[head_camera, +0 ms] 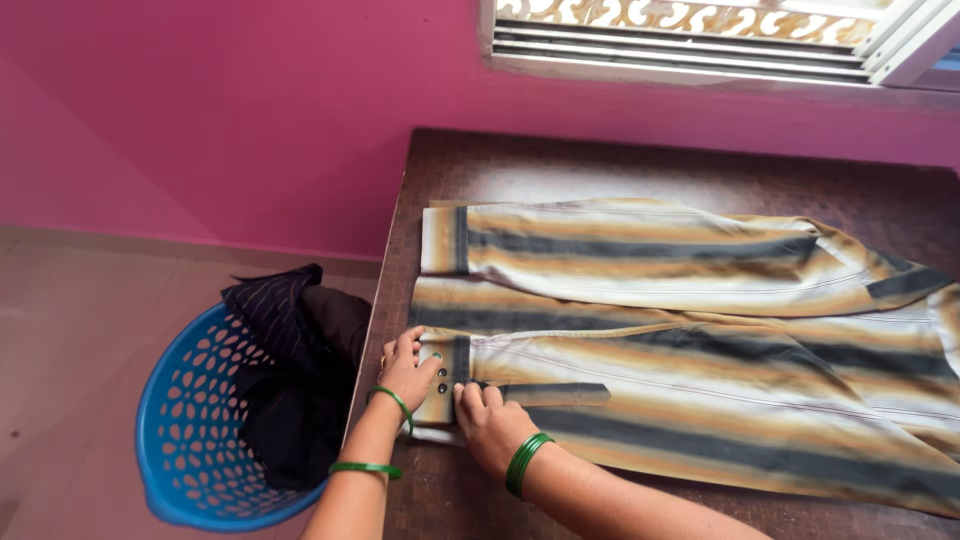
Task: The person buttons and folds a striped shirt on a table by hand and then places it into an open suitcase.
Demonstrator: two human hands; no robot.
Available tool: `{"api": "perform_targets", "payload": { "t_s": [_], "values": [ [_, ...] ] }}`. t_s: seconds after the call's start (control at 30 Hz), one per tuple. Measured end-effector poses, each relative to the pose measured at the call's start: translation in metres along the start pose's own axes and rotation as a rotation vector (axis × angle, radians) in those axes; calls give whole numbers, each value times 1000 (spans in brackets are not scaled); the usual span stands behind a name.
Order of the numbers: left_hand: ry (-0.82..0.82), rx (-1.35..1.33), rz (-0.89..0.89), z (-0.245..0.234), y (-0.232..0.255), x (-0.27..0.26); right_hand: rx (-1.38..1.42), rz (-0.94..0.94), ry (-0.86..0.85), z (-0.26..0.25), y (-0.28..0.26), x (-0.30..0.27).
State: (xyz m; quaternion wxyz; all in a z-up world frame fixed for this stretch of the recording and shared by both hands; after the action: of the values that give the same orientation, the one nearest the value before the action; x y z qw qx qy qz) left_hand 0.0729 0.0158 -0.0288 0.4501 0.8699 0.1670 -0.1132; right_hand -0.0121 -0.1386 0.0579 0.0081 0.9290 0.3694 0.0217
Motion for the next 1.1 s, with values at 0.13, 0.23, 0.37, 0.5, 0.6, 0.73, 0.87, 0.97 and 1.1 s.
{"api": "perform_targets", "payload": {
  "t_s": [0.13,0.23,0.37,0.5,0.6,0.73,0.87,0.97,1.1],
  "values": [
    [41,24,-11,-1,3,2,34,-26,33,-6,4,1],
    [51,54,-65,2,-4,1,12,-48,35,-9,2,-2],
    [68,65,-29,1,-7,8,65,-74,-31,-9,6,1],
    [78,33,8,1,-8,9,88,-74,-52,-10,7,-2],
    [74,17,-53,0,-5,2,124,-68,-32,-14,9,-4],
    [55,42,-41,-2,0,0,155,-14,43,-31,11,-2],
    [6,-41,-8,5,-15,8,259,191,-85,-35,15,-1],
    [-37,-77,65,8,-18,17,291,246,-65,-39,14,-4],
    [-100,-37,88,1,-3,10,153,179,167,-47,7,-2]
  ]
}}
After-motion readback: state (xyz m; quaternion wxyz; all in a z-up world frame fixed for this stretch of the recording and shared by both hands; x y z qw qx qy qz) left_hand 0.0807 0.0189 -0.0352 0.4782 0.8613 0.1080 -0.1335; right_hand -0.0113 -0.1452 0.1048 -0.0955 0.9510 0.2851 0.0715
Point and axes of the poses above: each hand's wrist, its own x-axis towards the middle knuckle, its own z-axis out of the palm, y = z × x, the point moved 8 cm from there along x, towards the middle knuckle, and after that the axes turned 1 degree about z, right-handed, at the moved point
